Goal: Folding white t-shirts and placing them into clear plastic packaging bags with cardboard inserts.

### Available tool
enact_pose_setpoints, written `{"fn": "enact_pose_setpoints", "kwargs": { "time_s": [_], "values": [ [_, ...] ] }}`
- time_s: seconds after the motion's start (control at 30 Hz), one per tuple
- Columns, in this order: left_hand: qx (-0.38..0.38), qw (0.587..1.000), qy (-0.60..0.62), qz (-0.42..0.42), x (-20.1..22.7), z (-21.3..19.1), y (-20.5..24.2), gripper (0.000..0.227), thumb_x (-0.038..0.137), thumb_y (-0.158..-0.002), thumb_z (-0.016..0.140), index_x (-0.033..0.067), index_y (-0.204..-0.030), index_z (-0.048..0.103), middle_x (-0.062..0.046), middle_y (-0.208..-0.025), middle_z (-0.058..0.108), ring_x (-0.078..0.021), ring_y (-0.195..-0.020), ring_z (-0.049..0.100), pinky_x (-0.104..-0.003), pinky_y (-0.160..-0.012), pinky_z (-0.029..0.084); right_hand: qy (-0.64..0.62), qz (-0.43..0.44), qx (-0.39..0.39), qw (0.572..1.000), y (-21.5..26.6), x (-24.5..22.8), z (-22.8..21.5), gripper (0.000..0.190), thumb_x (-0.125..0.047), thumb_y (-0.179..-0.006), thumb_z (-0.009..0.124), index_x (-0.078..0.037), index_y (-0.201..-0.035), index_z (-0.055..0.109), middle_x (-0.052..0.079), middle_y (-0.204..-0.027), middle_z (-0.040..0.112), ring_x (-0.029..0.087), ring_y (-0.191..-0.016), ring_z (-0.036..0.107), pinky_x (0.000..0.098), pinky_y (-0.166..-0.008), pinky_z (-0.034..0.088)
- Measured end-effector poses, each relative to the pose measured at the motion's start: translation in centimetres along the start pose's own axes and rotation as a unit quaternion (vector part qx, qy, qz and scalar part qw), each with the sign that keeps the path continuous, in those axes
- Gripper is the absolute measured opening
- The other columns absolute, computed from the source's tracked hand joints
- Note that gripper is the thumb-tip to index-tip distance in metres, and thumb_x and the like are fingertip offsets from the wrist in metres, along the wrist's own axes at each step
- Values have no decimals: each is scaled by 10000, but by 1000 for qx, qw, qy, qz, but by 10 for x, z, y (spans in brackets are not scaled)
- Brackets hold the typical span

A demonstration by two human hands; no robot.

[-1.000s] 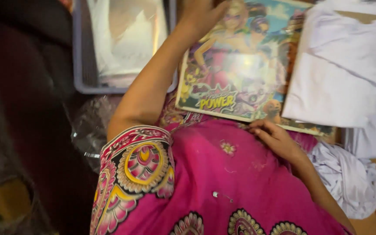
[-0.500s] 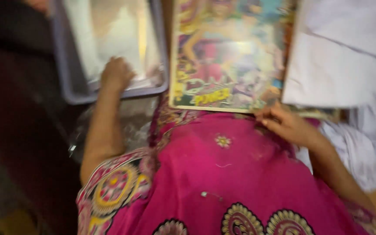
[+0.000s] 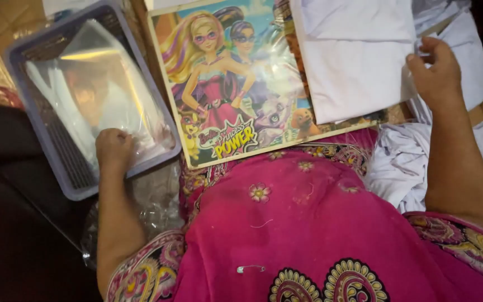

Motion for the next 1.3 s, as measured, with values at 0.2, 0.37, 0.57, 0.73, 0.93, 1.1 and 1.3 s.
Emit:
{"fn": "enact_pose_setpoints", "kwargs": {
  "time_s": [0.2, 0.37, 0.57, 0.73, 0.93, 1.1, 1.3],
  "values": [
    [14, 918, 383, -98, 132, -144, 4, 252, 219, -1061, 519, 131, -1285, 594, -90, -1404, 632, -205, -1322, 572, -344, -1112, 433, 7, 3, -15, 1000, 6, 11, 1, 366, -210, -1131, 648, 19, -1415, 634, 167, -1215, 672, 276, -1024, 606, 426, -881, 463],
    [34, 844, 505, 176, 240, -198, -1, 93, 168, -1099, 540, 185, -1058, 458, -184, -1404, 581, -314, -1415, 551, -446, -1236, 400, -4, 47, -25, 999, -4, 12, -3, 463, -307, -1133, 593, 28, -1452, 578, 205, -1303, 616, 324, -1127, 588, 453, -910, 442],
    [-82, 838, 379, 384, 406, -211, 47, 51, 101, -968, 583, 118, -972, 535, -206, -1331, 639, -390, -1302, 609, -498, -1073, 467, -46, 121, -49, 990, -7, 11, -4, 443, -355, -1110, 562, -36, -1417, 590, 134, -1325, 623, 269, -1167, 572, 409, -938, 437],
    [-77, 858, 203, 465, 422, -129, 56, 149, 107, -914, 650, 69, -886, 508, -211, -1306, 670, -437, -1286, 587, -539, -997, 477, -56, 124, -63, 989, -8, 24, -4, 385, -321, -1109, 587, -30, -1353, 649, 106, -1307, 660, 240, -1180, 589, 393, -945, 453],
    [-118, 861, 32, 494, 409, -90, 72, 298, 365, -960, 639, 99, -1092, 659, -119, -1463, 605, -384, -1386, 494, -656, -1106, 340, -95, 197, -41, 975, -3, 22, -17, 194, -336, -1113, 726, -222, -1192, 591, -63, -1032, 598, 73, -869, 555, 292, -713, 438],
    [-135, 943, -50, 301, 385, -118, 63, 807, 569, -969, 550, 185, -1629, 291, -111, -1599, 445, -349, -1480, 372, -576, -1207, 225, -75, 144, -93, 982, -2, 18, -14, 451, -350, -1061, 724, -117, -1373, 497, 80, -1139, 497, 202, -1008, 502, 355, -810, 395],
    [-16, 952, -15, 306, 330, -88, 60, 381, 304, -898, 775, 106, -1208, 677, -153, -1437, 604, -331, -1332, 549, -582, -1109, 400, 68, 0, -49, 996, 10, 8, -21, 324, -205, -1132, 686, 16, -1368, 711, 174, -1107, 707, 301, -942, 632, 433, -797, 474]
  ]
}}
Point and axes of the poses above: each hand's wrist, its own y-axis away from the middle knuckle, its own z-axis out of the palm, x = y × z, the point moved 6 cm from there along -y, towards the middle knuckle
